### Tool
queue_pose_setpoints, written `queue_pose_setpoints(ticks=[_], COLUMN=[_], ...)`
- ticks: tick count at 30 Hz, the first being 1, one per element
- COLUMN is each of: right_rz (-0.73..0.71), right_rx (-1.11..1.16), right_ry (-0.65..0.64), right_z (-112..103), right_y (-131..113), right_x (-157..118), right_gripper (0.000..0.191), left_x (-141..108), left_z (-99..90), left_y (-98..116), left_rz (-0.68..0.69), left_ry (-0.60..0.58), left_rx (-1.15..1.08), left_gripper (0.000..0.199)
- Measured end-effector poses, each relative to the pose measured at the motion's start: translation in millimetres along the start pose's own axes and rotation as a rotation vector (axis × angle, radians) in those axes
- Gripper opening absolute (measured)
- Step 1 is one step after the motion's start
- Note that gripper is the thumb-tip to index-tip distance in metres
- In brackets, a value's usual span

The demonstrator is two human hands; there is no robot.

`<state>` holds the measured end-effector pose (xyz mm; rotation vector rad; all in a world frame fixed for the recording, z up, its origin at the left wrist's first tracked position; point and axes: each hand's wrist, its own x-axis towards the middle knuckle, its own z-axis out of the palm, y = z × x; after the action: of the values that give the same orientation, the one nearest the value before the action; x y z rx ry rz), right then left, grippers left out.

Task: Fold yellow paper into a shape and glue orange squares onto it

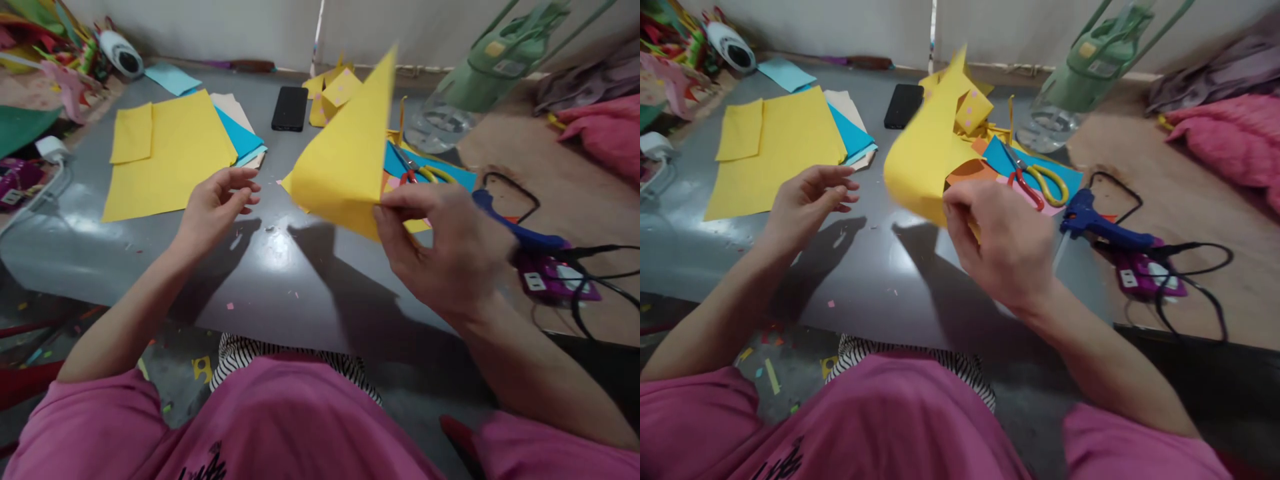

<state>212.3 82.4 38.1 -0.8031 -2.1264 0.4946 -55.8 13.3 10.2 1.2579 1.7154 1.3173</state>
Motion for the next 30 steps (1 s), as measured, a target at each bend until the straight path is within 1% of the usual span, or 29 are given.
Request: queue_pose_setpoints(ticks=[1, 2, 3, 4, 5, 6, 7, 8, 9, 10, 11, 14, 17, 20, 23, 27, 30], right_rz=[-0.17, -0.335, -0.458, -0.54, -0.572, -0.573, -0.569, -0.57, -0.574, -0.589, -0.601, -0.601, -0.5, -0.4, -0.337, -0.229, -0.177], right_rx=[-0.101, -0.199, -0.282, -0.352, -0.408, -0.441, -0.45, -0.43, -0.398, -0.372, -0.362, -0.36, -0.324, -0.323, -0.332, -0.371, -0.379], right_ry=[0.016, -0.038, -0.115, -0.211, -0.304, -0.371, -0.414, -0.435, -0.437, -0.428, -0.413, -0.374, -0.355, -0.348, -0.35, -0.35, -0.352], right_z=[-4.9, -7.3, -6.8, -3.7, 1.4, 7.6, 13.8, 19.2, 23.2, 25.5, 26.2, 23.6, 23.1, 27.3, 30.4, 29.1, 27.7], right_y=[-5.5, -9.6, -11.8, -12.1, -10.6, -7.5, -3.4, 1.3, 6.1, 10.7, 14.9, 24.9, 31.4, 33.6, 31.5, 28.0, 27.9], right_x=[-0.5, -1.9, -4.3, -7.8, -12.4, -18.0, -24.2, -30.6, -36.9, -42.7, -47.5, -56.9, -61.2, -62.8, -62.3, -60.7, -61.3], right_gripper=[0.007, 0.012, 0.015, 0.017, 0.02, 0.025, 0.028, 0.03, 0.029, 0.028, 0.026, 0.023, 0.018, 0.011, 0.015, 0.023, 0.024], left_x=[-10.7, -23.7, -38.1, -52.7, -66.2, -77.2, -85.1, -89.4, -90.3, -88.7, -85.4, -74.8, -71.0, -71.1, -69.2, -64.2, -62.2], left_z=[-0.4, 1.0, 4.5, 9.8, 16.6, 24.3, 32.0, 38.8, 44.1, 47.5, 49.0, 47.1, 46.2, 50.2, 54.7, 56.8, 56.3], left_y=[5.4, 10.4, 14.6, 17.3, 18.4, 18.0, 16.3, 13.8, 10.6, 7.1, 3.5, -5.1, -9.2, -11.1, -13.6, -16.4, -17.0], left_rz=[0.048, 0.139, 0.26, 0.417, 0.618, 0.785, 0.891, 0.976, 1.017, 1.007, 0.982, 0.909, 0.927, 0.924, 0.88, 0.8, 0.766], left_ry=[-0.014, -0.143, -0.36, -0.533, -0.594, -0.501, -0.385, -0.306, -0.239, -0.202, -0.188, -0.222, -0.262, -0.265, -0.234, -0.189, -0.198], left_rx=[0.058, 0.214, 0.368, 0.486, 0.565, 0.653, 0.747, 0.806, 0.859, 0.922, 0.967, 1.04, 1.058, 1.067, 1.043, 1.037, 1.03], left_gripper=[0.013, 0.012, 0.016, 0.016, 0.016, 0.019, 0.021, 0.022, 0.023, 0.022, 0.021, 0.019, 0.021, 0.022, 0.02, 0.019, 0.02])
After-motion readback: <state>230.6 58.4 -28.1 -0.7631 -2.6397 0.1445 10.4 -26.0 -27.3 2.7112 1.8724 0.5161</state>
